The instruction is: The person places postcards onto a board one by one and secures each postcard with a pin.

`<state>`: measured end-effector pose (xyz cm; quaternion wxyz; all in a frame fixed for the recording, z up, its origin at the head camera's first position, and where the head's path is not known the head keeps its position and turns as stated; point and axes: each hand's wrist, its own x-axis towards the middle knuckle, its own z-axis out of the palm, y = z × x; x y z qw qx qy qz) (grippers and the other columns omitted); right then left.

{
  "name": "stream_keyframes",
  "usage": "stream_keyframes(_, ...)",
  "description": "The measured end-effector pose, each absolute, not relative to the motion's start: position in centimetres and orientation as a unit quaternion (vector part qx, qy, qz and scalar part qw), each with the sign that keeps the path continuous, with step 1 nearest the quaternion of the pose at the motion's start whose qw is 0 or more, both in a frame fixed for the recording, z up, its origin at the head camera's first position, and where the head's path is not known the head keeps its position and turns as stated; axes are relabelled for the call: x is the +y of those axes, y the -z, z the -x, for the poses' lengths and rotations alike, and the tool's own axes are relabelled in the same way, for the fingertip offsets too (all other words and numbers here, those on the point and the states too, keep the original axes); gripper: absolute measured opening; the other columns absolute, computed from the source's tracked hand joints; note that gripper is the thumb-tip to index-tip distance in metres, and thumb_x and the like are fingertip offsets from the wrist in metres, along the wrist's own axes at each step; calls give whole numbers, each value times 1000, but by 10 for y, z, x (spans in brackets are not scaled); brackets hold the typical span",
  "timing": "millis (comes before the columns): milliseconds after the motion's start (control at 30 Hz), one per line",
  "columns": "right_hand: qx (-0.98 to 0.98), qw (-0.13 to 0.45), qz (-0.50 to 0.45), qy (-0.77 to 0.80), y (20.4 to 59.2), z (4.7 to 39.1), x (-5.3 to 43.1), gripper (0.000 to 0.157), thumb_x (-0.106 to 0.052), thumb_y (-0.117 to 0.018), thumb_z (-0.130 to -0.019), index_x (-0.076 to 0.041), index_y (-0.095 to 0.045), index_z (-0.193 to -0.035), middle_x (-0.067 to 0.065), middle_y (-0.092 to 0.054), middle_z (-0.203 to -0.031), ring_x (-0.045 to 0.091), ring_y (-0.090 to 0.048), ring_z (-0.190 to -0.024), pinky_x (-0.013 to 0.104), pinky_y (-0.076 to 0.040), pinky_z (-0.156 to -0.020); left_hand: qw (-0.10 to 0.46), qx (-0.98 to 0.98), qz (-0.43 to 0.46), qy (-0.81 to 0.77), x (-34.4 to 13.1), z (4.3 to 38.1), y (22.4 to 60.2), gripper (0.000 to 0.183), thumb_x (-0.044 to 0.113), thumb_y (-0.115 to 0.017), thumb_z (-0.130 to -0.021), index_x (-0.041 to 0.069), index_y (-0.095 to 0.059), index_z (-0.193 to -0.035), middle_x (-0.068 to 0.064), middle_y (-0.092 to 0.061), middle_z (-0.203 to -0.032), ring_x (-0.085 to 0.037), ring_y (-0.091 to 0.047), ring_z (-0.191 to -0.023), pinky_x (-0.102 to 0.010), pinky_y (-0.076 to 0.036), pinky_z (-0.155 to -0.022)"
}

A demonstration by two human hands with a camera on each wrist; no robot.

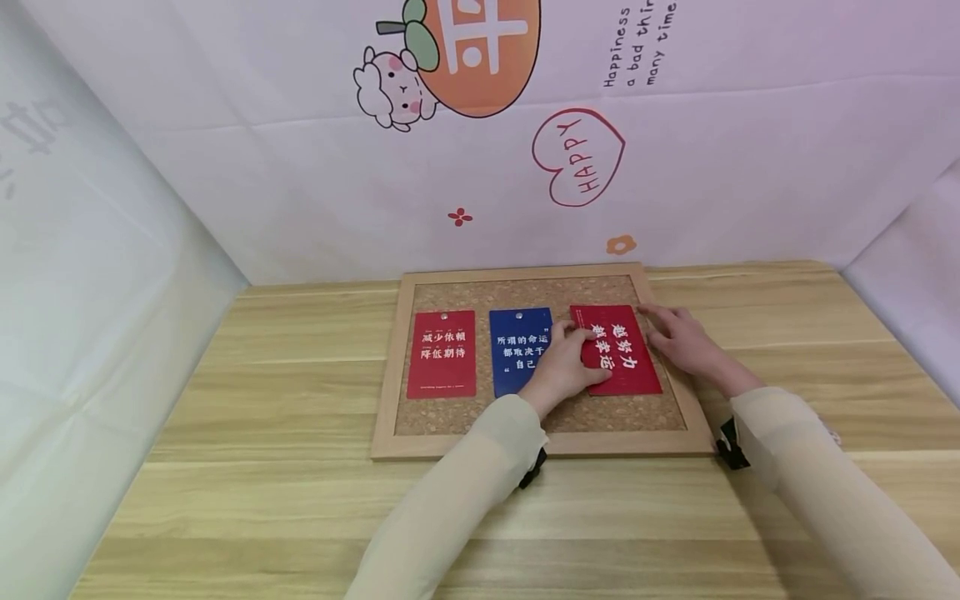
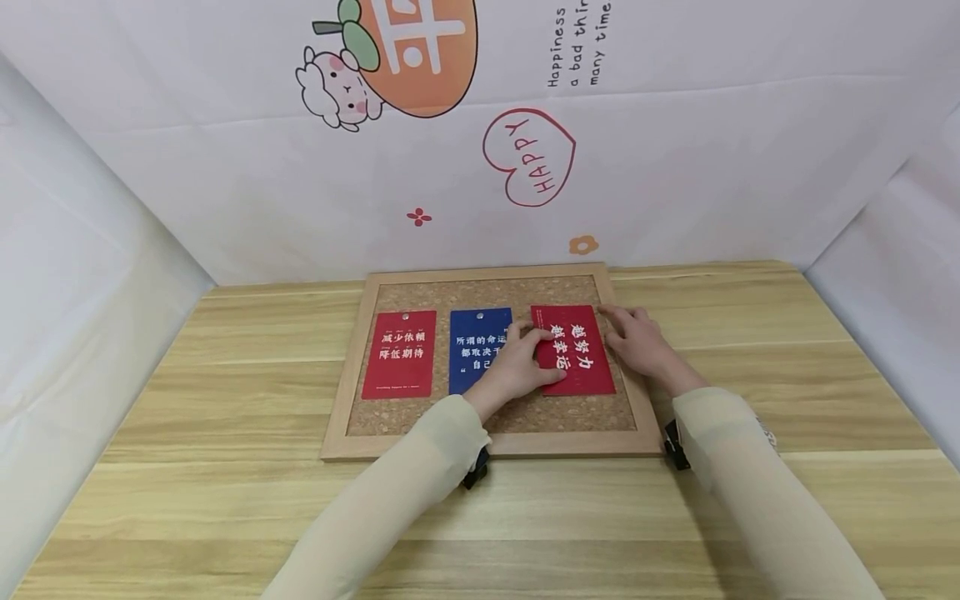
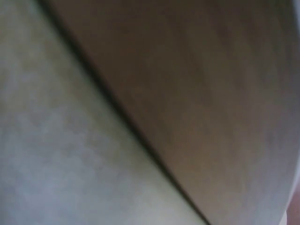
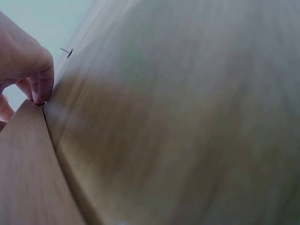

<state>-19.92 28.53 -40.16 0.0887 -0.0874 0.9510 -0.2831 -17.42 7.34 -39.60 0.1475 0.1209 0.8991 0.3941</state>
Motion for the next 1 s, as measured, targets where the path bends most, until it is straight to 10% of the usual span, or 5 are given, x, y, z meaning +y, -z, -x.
stream_keyframes(1000,948,97,84,290,402,200,285,49,-16,-37,-101,3,-30,-145,42,-24,-141,57,-22,-131,71,-23,-103,145,916,-131,-350,75,177,396,60,33,-70,-85,14,-50,-139,-4,-31,-152,-20,-43,-134,-32,-43,-106)
